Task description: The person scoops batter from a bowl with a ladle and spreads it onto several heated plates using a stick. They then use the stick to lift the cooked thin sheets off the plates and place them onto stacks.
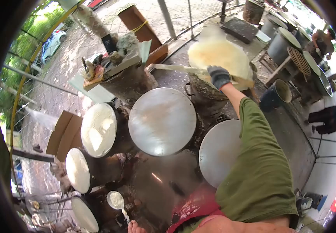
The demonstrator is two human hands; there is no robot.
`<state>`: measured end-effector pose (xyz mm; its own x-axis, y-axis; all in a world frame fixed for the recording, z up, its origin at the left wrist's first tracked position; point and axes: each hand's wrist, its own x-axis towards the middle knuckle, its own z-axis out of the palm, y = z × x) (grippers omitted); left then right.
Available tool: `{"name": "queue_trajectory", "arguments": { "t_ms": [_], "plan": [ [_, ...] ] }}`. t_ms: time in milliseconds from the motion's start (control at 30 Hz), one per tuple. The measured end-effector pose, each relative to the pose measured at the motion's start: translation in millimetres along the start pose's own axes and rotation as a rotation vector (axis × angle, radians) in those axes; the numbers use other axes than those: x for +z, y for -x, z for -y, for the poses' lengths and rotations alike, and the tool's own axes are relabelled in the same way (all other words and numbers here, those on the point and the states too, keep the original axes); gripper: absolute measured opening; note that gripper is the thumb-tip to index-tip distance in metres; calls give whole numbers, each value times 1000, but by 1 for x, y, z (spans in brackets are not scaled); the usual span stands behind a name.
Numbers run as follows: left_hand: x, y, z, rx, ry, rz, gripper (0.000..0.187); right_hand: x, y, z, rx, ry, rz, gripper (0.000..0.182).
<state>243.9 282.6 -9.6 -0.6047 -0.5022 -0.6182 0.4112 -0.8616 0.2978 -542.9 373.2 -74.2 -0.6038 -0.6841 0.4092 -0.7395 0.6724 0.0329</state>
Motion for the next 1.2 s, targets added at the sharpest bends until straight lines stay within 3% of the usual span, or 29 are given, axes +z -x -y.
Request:
{"name": "queue_trajectory", "arguments": {
  "t_ms": [100, 300, 333, 367, 400, 433, 467, 500, 567, 600, 633, 667, 700, 733, 833, 900, 967, 1000, 1100, 1200],
  "plan": [
    [-9, 28, 5, 131, -63, -149, 35, 27, 27, -2, 67, 21, 158, 26],
    [-59, 104, 20, 370, -159, -344, 35, 26, 35, -36, 61, 63, 72, 27],
    [-73, 120, 25, 417, -158, -338, 35, 15, 37, -37, 52, 124, 103, 18],
    [-89, 139, 32, 475, -127, -298, 35, 37, 42, -63, -17, 97, 126, 21],
    [-71, 138, 46, 547, 57, -99, 30, 86, 47, -105, 19, 28, 112, 28],
    [-53, 139, 60, 577, 247, 112, 24, 74, 48, -104, -8, 93, 221, 31],
    [-13, 151, 68, 735, 257, -700, 27, 59, 62, -93, -41, -35, 69, 32],
    [-66, 177, 72, 644, 407, -131, 29, 40, 64, -77, 125, 22, 333, 35],
    [-39, 202, 77, 730, 697, 29, 19, 40, 98, -65, -128, -99, 17, 39],
    [-61, 226, 81, 789, 676, -117, 21, 66, 103, -74, -118, -15, 204, 41],
    [-100, 253, 92, 797, 670, -6, 20, 22, 142, 11, 51, -67, 58, 45],
    [-117, 280, 101, 861, 581, -248, 22, 1, 166, 67, -118, -187, 16, 50],
    [-150, 304, 114, 932, 512, -283, 31, -13, 200, 116, -362, -363, 9, 49],
    [-173, 329, 121, 965, 503, -402, 31, -39, 237, 172, -454, -477, 72, 49],
    [-253, 397, 140, 989, 385, -752, 31, -126, 381, 359, -476, -706, 385, 48],
    [-322, 437, 152, 912, 196, -996, 32, -175, 474, 446, -594, -839, 357, 48],
    [-408, 459, 175, 734, -68, -1234, 33, -189, 552, 493, -515, -759, 721, 37],
    [-459, 468, 188, 324, -376, -1445, 35, -216, 581, 520, -594, -693, 817, 42],
    [-561, 484, 220, 105, -1578, -1417, 35, -259, 650, 563, -813, -590, 973, 48],
    [-583, 480, 177, -53, -1174, -1424, 36, -282, 687, 581, -960, -604, 987, 49]
  ]
}}
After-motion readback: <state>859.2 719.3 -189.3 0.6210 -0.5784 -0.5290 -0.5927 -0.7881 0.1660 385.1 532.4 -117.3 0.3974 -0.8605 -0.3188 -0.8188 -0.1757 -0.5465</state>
